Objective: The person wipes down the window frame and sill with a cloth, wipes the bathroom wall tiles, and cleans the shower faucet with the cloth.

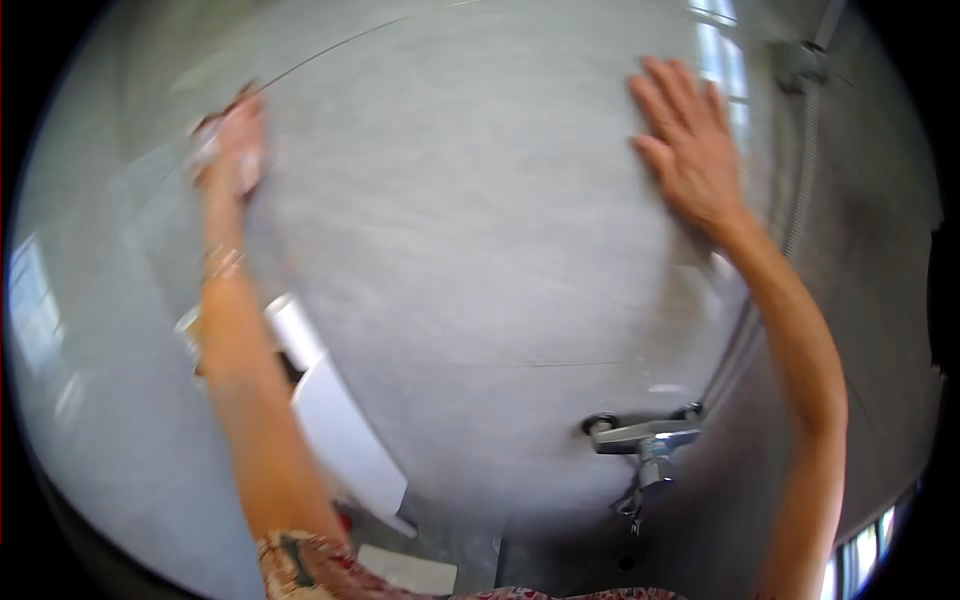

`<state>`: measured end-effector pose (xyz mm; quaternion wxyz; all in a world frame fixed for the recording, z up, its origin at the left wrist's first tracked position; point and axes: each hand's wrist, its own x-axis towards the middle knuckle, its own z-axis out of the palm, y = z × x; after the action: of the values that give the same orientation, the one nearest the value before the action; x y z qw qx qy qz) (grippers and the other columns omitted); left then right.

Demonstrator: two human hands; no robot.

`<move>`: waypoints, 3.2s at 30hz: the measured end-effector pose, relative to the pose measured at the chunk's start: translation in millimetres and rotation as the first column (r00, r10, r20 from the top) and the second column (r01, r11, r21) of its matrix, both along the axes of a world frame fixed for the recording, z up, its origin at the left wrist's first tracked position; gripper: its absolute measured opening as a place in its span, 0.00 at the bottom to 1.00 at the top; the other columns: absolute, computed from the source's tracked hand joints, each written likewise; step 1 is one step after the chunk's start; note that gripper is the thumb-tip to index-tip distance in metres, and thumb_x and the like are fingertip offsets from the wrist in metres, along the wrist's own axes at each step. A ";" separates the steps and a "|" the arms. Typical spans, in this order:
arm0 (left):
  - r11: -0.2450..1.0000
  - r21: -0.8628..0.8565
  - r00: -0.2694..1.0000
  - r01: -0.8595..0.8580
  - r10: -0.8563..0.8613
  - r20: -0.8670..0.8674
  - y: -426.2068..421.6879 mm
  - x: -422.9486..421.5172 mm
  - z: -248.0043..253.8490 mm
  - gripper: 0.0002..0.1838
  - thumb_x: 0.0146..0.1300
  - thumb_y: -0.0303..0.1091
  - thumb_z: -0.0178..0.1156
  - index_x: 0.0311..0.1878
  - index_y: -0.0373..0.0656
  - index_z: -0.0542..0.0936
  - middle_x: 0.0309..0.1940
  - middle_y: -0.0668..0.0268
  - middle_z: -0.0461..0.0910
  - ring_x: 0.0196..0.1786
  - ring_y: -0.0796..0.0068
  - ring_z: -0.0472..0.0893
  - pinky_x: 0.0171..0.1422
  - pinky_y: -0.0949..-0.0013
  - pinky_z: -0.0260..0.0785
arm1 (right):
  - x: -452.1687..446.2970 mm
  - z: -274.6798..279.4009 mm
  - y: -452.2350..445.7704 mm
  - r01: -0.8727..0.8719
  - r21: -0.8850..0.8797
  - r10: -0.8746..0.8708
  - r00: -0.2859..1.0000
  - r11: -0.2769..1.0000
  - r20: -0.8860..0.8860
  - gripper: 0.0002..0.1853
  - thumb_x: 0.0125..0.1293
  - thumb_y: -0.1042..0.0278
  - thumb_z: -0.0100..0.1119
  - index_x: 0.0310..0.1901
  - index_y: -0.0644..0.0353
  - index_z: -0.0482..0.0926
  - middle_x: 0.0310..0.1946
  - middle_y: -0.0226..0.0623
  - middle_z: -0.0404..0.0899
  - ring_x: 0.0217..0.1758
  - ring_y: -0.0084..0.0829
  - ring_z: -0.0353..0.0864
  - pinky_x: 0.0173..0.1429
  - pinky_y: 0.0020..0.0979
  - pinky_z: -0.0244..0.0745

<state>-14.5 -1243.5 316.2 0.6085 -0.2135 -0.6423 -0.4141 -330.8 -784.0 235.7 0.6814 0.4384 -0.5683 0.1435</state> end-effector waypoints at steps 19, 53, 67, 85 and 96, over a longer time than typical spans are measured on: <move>0.189 -0.359 0.226 -0.914 0.972 -0.063 346.7 -209.7 43.5 0.56 0.41 0.80 0.55 0.73 0.63 0.55 0.74 0.54 0.42 0.74 0.44 0.41 0.69 0.33 0.35 | 19.5 -19.0 51.6 -0.466 0.232 0.403 0.874 0.854 0.270 0.22 0.57 0.72 0.59 0.56 0.62 0.73 0.66 0.41 0.63 0.72 0.44 0.55 0.73 0.48 0.52; 0.693 -0.433 0.634 -0.577 0.714 0.298 390.7 -147.4 -383.6 0.29 0.49 0.45 0.69 0.55 0.46 0.76 0.61 0.52 0.66 0.61 0.49 0.64 0.65 0.46 0.51 | -100.3 -171.7 127.0 0.138 -0.204 -0.092 0.972 0.969 0.216 0.35 0.60 0.67 0.47 0.71 0.58 0.52 0.73 0.48 0.43 0.75 0.54 0.38 0.76 0.52 0.32; 0.517 -0.840 0.618 -0.164 0.718 0.321 467.4 -220.8 -339.0 0.15 0.43 0.30 0.62 0.38 0.39 0.78 0.38 0.56 0.79 0.45 0.57 0.77 0.46 0.57 0.65 | -101.1 -170.4 124.4 0.117 -0.233 -0.071 0.978 0.965 0.195 0.34 0.61 0.64 0.43 0.71 0.56 0.53 0.72 0.47 0.45 0.75 0.53 0.40 0.75 0.54 0.34; 0.847 -0.343 0.442 -0.405 0.510 0.738 387.3 -105.1 -428.8 0.24 0.45 0.22 0.66 0.49 0.35 0.75 0.42 0.52 0.78 0.44 0.53 0.78 0.49 0.62 0.70 | -97.9 -168.1 126.2 0.170 -0.228 -0.121 0.969 0.959 0.215 0.35 0.59 0.67 0.43 0.71 0.56 0.51 0.72 0.48 0.42 0.75 0.52 0.38 0.76 0.52 0.32; 0.740 -0.181 0.554 -0.648 0.621 0.555 431.3 -155.6 -434.9 0.34 0.52 0.27 0.67 0.61 0.42 0.62 0.49 0.52 0.74 0.53 0.57 0.77 0.54 0.64 0.68 | -106.2 -169.5 123.3 0.107 -0.265 -0.066 0.985 0.958 0.159 0.34 0.61 0.67 0.44 0.71 0.56 0.54 0.72 0.45 0.46 0.75 0.50 0.40 0.76 0.50 0.34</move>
<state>-170.1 -812.2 -118.7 0.4937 0.1830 -0.8197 -0.2255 -436.9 -660.7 66.2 0.6968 0.3031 -0.6107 0.2227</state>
